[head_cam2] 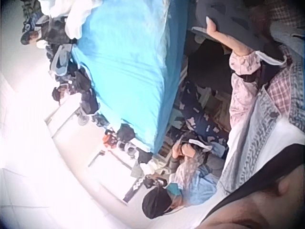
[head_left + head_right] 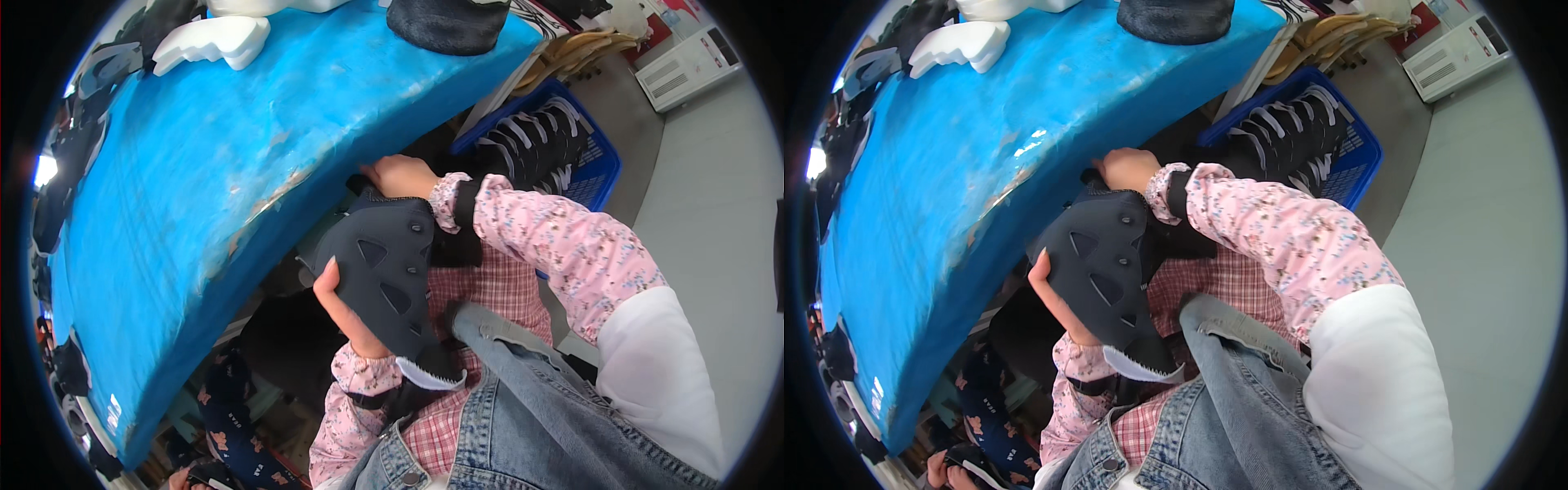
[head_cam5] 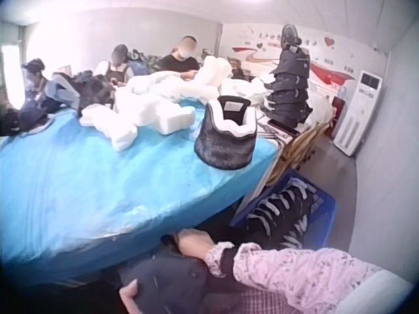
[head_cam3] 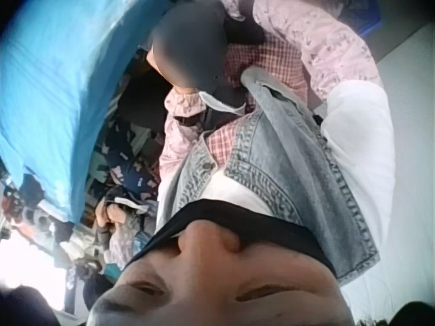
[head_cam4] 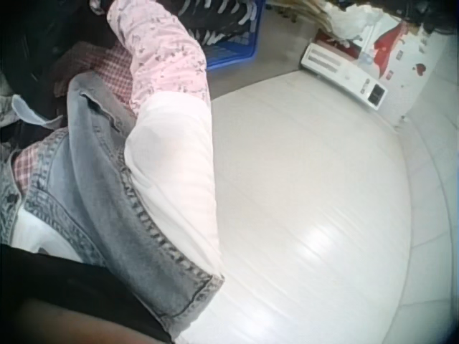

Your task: The person inserts white foam padding into the interior of black boot uppers and organizes a stack of the completed components on the work table.

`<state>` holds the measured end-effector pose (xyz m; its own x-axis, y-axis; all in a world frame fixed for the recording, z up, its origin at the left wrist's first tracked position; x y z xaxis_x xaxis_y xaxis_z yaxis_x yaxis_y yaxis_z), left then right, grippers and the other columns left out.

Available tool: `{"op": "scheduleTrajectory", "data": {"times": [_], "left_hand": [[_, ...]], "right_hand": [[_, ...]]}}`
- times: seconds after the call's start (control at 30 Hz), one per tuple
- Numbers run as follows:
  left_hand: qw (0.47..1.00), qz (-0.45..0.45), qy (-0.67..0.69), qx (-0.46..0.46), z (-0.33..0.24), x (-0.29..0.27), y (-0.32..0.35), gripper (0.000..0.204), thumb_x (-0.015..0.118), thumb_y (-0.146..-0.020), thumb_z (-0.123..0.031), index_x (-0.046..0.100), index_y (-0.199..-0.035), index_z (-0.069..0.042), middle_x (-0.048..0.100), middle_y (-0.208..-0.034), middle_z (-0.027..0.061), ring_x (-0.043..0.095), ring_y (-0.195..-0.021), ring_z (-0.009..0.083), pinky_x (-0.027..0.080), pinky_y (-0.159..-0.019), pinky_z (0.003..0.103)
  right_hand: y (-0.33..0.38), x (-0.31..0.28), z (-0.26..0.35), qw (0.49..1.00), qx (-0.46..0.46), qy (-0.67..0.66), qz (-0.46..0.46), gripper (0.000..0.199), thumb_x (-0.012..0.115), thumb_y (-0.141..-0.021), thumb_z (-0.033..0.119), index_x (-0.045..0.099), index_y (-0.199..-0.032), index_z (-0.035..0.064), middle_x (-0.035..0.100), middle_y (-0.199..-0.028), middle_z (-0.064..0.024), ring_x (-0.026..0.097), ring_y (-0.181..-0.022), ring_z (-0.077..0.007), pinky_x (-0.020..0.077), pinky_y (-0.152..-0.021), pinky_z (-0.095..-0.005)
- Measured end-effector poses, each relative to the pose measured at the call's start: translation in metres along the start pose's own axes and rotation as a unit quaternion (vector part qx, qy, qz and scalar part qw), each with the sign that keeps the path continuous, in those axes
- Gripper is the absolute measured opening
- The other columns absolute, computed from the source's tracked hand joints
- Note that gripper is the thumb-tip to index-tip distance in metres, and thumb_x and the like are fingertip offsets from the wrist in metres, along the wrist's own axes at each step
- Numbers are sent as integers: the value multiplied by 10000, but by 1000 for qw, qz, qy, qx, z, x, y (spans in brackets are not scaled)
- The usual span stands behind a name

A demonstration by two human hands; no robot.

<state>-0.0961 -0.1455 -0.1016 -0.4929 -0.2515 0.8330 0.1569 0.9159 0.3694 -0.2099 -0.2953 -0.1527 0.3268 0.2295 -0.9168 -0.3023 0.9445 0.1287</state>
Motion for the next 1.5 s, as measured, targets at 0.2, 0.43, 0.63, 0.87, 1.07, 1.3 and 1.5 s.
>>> {"op": "scheduleTrajectory", "data": {"times": [0.2, 0.43, 0.63, 0.87, 1.07, 1.3, 1.5], "left_hand": [[997, -48, 56, 33, 4, -12, 2, 534, 425, -867, -464, 526, -1174, -40, 564, -1152, 64, 538, -1018, 197, 430, -898, 321], [990, -26, 136, -13, 23, -12, 0, 545, 411, -878, -482, 520, -1183, -43, 558, -1162, 73, 526, -1052, 201, 414, -922, 306], [1000, -10, 16, -14, 11, -3, -2, 554, 404, -883, -488, 500, -1207, -50, 552, -1177, 73, 528, -1056, 207, 415, -923, 310], [999, 15, 46, -11, 9, 1, 10, 565, 395, -877, -508, 500, -1207, -62, 548, -1183, 76, 534, -1041, 210, 429, -906, 320], [995, -40, 87, -13, 22, -22, 5, 586, 383, -874, -514, 486, -1233, -63, 532, -1204, 76, 521, -1062, 218, 418, -922, 329], [985, -27, 127, -115, 34, -17, 8, 689, 373, -829, -571, 416, -1288, -59, 506, -1215, 97, 499, -1087, 235, 425, -908, 370], [996, -83, 2, -21, 22, -31, -4, 645, 375, -848, -535, 456, -1259, -44, 499, -1246, 97, 497, -1097, 233, 397, -942, 340]], "right_hand": [[1, -1, 20, 988, -20, 76, 130, 258, 533, -818, 238, 690, -906, 55, 660, -953, -175, 642, -883, -332, 508, -692, -453], [-1, 26, 9, 965, -98, 172, 172, 251, 529, -780, 155, 676, -935, 23, 663, -970, -160, 640, -907, -335, 509, -711, -459], [-16, 9, 1, 980, -55, 163, 98, 239, 542, -755, 173, 688, -884, 35, 667, -928, -158, 646, -891, -316, 514, -712, -439], [-10, -5, 14, 983, -23, 173, 59, 233, 559, -755, 182, 704, -911, 86, 678, -927, -136, 658, -881, -289, 528, -660, -427], [-7, 37, 4, 953, -88, 194, 214, 258, 549, -784, 245, 676, -914, 61, 653, -904, -166, 638, -854, -345, 520, -678, -450], [5, 54, -4, 960, -108, 169, 194, 249, 501, -804, 207, 668, -957, 104, 645, -915, -172, 631, -851, -356, 500, -716, -482], [-8, 26, -9, 990, 128, -27, 58, 324, 438, -882, 285, 661, -977, 70, 648, -884, -186, 613, -895, -369, 474, -785, -465]]}}
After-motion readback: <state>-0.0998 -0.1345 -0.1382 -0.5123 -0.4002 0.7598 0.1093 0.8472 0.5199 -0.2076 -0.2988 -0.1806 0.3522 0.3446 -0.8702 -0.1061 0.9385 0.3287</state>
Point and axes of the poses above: each hand's wrist, its own y-axis away from the middle knuckle, its own x-axis out of the palm, z = x × y, the point moved 6 cm from there along -y, towards the middle knuckle
